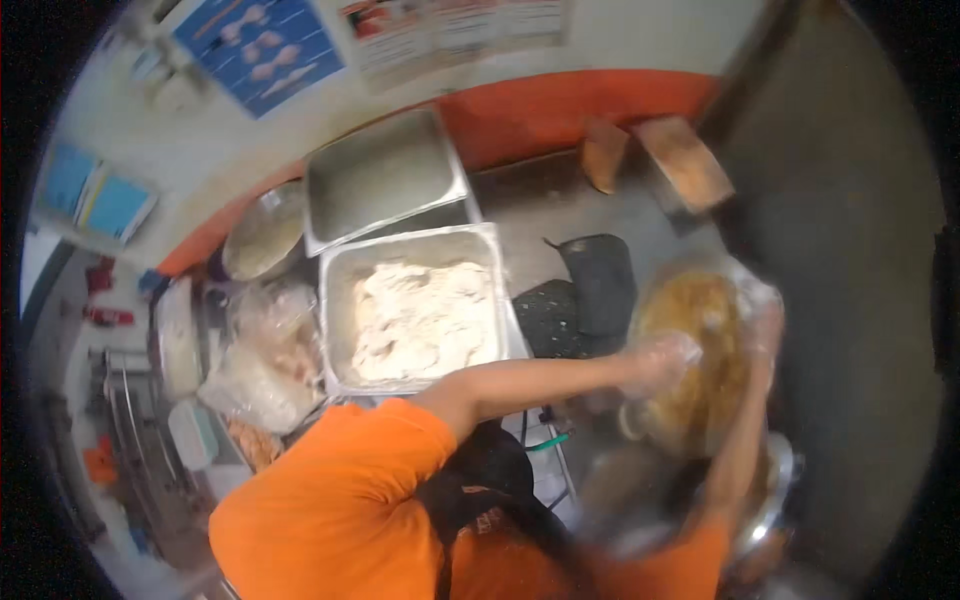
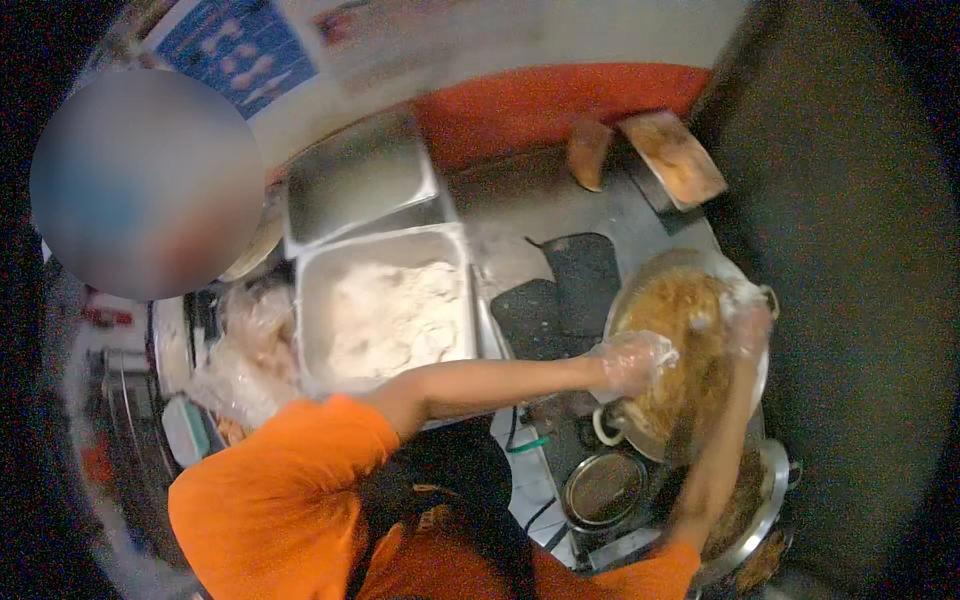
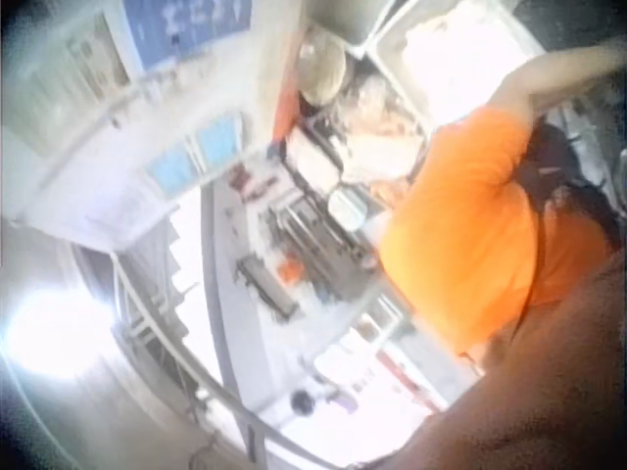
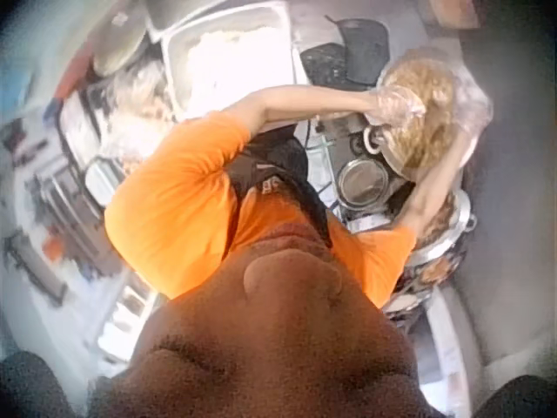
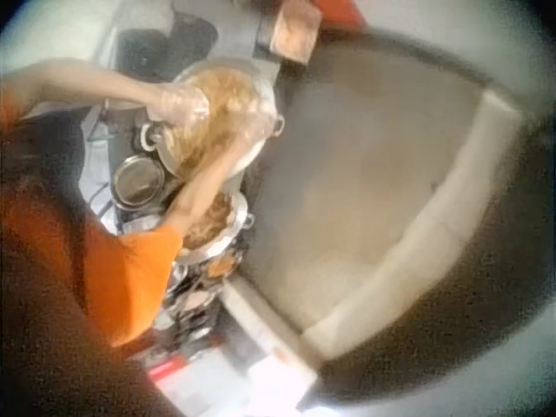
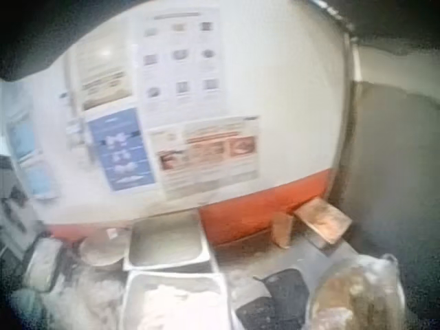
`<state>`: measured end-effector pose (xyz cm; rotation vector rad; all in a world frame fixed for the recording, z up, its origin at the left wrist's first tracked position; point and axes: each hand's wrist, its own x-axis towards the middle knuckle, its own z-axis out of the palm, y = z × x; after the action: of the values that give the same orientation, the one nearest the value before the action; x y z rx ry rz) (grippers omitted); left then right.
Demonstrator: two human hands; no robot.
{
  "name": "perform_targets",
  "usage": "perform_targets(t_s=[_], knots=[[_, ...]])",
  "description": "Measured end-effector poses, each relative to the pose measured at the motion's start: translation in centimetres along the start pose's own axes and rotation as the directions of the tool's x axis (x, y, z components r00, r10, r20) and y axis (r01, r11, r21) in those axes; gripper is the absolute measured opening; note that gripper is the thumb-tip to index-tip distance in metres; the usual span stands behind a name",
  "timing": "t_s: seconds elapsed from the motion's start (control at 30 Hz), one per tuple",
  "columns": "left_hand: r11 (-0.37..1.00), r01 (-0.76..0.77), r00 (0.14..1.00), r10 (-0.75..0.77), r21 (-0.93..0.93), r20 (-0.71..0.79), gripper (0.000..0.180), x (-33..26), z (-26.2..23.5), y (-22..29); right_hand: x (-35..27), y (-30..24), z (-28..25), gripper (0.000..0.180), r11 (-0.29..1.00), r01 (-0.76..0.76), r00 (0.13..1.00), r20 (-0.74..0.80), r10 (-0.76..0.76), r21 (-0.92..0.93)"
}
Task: The person coats meat in flour from a metal container and places it into a pan of hot oil.
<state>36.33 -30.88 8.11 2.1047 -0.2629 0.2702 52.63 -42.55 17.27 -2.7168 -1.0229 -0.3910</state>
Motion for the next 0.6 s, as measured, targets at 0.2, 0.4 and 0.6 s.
perform_targets(t_s=[0.2,0.4,0.6], knots=[[0.994,0.105,0.980,-0.104,-0.002,-0.169,0.019,-10.7,-20.8,2.3,2.3,-22.0,-8.8,0.022,0.703,0.053,0.998,-0.010,-0.065,0.709],[0.703,0.441,0.891,-0.417,0.558,-0.178,0.029,-25.7,-31.2,-7.4,0.8,-38.2,5.4,0.030,0.840,0.286,0.599,0.599,-0.532,0.460],[0.592,0.515,0.792,-0.606,0.620,-0.079,0.025,-28.0,-32.0,-9.4,-2.8,-43.4,15.2,0.035,0.902,0.403,0.648,0.647,-0.402,0.157]])
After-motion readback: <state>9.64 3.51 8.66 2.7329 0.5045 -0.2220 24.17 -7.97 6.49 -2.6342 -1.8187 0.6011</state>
